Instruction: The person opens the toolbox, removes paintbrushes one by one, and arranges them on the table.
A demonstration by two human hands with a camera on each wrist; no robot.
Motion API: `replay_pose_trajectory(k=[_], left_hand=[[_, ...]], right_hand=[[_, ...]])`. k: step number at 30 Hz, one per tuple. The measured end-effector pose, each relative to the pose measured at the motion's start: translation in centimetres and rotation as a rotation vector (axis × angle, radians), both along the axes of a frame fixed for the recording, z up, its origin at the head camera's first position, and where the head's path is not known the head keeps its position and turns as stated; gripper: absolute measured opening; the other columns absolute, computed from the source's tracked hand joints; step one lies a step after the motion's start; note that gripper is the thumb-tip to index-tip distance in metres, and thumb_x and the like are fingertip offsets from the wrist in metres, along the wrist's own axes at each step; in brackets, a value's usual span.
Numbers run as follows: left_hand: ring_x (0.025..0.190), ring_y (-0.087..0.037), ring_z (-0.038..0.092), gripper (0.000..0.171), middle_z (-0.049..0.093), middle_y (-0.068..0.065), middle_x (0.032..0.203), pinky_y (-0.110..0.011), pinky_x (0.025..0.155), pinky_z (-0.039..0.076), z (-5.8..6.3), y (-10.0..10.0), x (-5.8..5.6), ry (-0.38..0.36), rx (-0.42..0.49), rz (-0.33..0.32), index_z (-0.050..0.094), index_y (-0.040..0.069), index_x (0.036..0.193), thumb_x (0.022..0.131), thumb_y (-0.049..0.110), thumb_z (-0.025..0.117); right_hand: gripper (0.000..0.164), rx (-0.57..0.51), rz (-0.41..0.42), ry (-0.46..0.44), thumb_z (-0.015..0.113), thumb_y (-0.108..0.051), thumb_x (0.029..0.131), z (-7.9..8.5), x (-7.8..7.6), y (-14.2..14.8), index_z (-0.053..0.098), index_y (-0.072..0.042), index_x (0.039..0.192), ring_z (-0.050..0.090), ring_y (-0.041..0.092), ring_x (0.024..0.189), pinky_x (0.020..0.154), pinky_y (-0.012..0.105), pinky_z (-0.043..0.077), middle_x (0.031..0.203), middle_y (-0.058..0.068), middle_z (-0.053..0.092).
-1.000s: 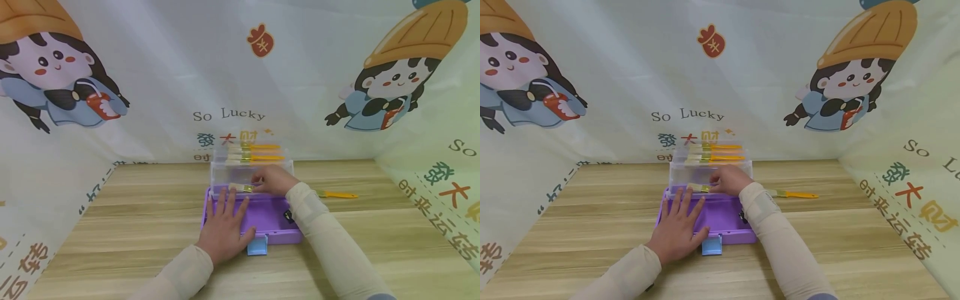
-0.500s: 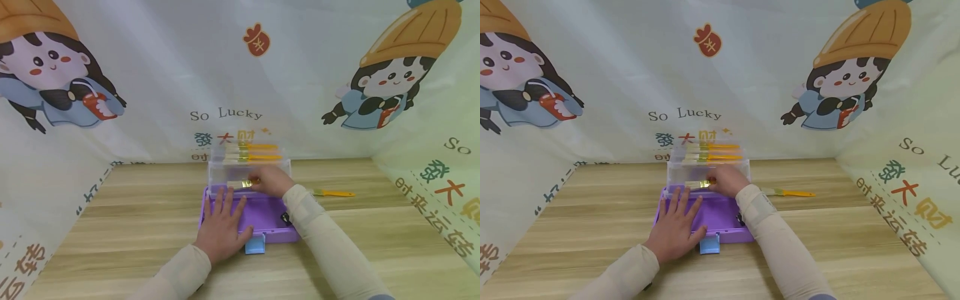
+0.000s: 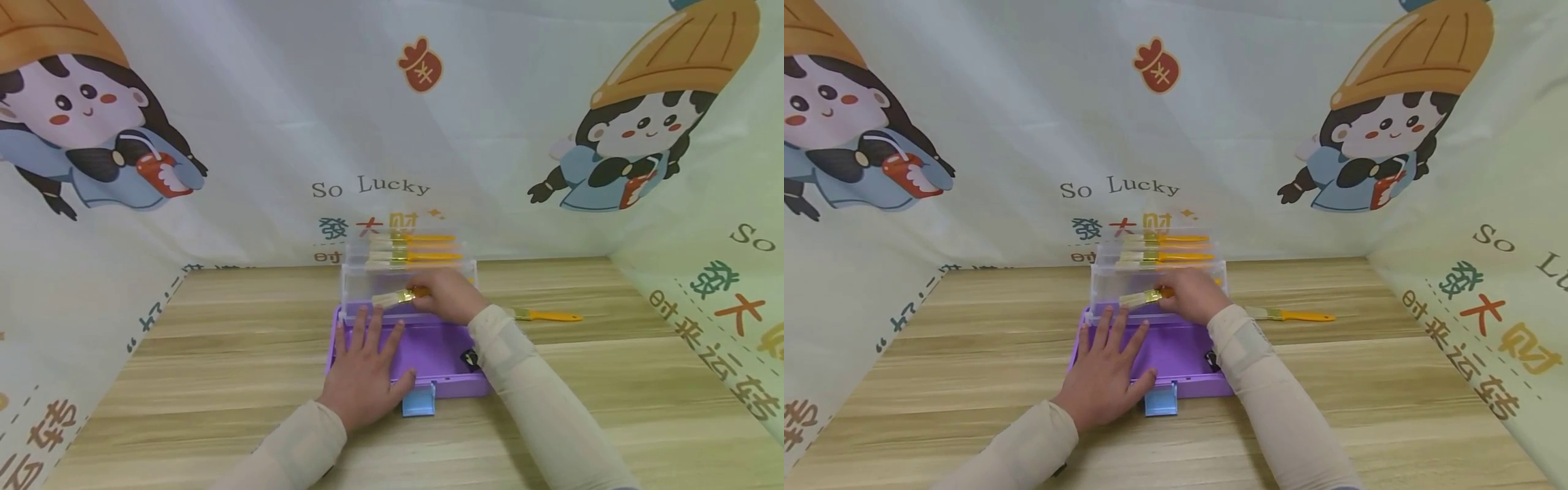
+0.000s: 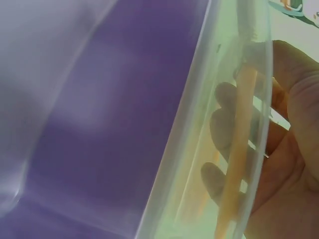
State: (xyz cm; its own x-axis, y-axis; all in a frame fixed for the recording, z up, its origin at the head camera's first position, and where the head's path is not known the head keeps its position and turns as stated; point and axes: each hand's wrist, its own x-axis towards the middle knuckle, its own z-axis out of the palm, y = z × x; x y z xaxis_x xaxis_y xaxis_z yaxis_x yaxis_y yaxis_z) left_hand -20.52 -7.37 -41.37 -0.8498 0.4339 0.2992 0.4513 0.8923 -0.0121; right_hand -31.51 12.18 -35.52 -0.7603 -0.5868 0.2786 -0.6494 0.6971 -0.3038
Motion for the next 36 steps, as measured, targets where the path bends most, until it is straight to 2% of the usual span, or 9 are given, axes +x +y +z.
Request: replay_pose_trajectory(k=[6, 13, 18, 24, 29, 36], left_hand=[[0.149, -0.043, 0.007, 0.075, 0.017, -0.021, 0.162, -0.069, 0.111, 0.009, 0.1, 0.0, 0.1, -0.004, -0.007, 0.002, 0.039, 0.016, 0.154, 0.096, 0.063, 0.036], [0.149, -0.043, 0.008, 0.075, 0.017, -0.022, 0.162, -0.069, 0.111, 0.009, -0.1, 0.0, 0.2, -0.007, -0.010, 0.006, 0.037, 0.017, 0.155, 0.096, 0.064, 0.036], [0.148, -0.044, 0.008, 0.075, 0.016, -0.023, 0.162, -0.069, 0.112, 0.008, -0.1, 0.1, 0.2, -0.019, -0.010, 0.005, 0.036, 0.017, 0.156, 0.097, 0.064, 0.035], [0.148, -0.044, 0.007, 0.074, 0.016, -0.022, 0.162, -0.069, 0.111, 0.010, 0.4, 0.1, -0.1, -0.014, -0.044, 0.016, 0.034, 0.019, 0.156, 0.097, 0.064, 0.033], [0.149, -0.044, 0.004, 0.074, 0.012, -0.023, 0.163, -0.069, 0.111, 0.007, 0.5, 0.0, -0.1, -0.052, -0.041, 0.011, 0.032, 0.019, 0.157, 0.098, 0.064, 0.032], [0.149, -0.044, 0.002, 0.075, 0.010, -0.023, 0.163, -0.069, 0.112, 0.005, 0.3, 0.0, 0.0, -0.055, -0.034, 0.010, 0.031, 0.019, 0.157, 0.098, 0.064, 0.031]], right_hand=[[0.030, -0.040, 0.002, -0.015, 0.072, -0.011, 0.085, 0.4, 0.2, 0.2, 0.073, -0.004, 0.115, 0.067, 0.025, 0.102, 0.091, 0.040, 0.051, 0.110, 0.008, 0.072], [0.031, -0.079, -0.027, -0.039, 0.069, -0.012, 0.087, 0.5, 0.3, 1.0, 0.073, -0.006, 0.118, 0.066, 0.023, 0.099, 0.086, 0.039, 0.053, 0.115, 0.008, 0.071], [0.031, -0.121, -0.033, -0.051, 0.069, -0.013, 0.088, 0.9, 0.6, 1.8, 0.073, -0.004, 0.118, 0.066, 0.026, 0.103, 0.088, 0.042, 0.053, 0.114, 0.009, 0.072], [0.031, -0.148, -0.044, -0.029, 0.071, -0.013, 0.087, 1.9, 1.1, 2.4, 0.073, -0.003, 0.116, 0.066, 0.028, 0.104, 0.090, 0.044, 0.052, 0.113, 0.011, 0.072], [0.030, -0.140, -0.050, -0.009, 0.071, -0.014, 0.087, 2.0, 1.4, 3.0, 0.073, -0.004, 0.115, 0.066, 0.026, 0.102, 0.090, 0.043, 0.052, 0.111, 0.009, 0.072], [0.031, -0.158, -0.131, -0.074, 0.069, -0.017, 0.090, 2.5, 2.5, 4.9, 0.072, -0.008, 0.119, 0.064, 0.026, 0.105, 0.092, 0.046, 0.051, 0.116, 0.008, 0.069]])
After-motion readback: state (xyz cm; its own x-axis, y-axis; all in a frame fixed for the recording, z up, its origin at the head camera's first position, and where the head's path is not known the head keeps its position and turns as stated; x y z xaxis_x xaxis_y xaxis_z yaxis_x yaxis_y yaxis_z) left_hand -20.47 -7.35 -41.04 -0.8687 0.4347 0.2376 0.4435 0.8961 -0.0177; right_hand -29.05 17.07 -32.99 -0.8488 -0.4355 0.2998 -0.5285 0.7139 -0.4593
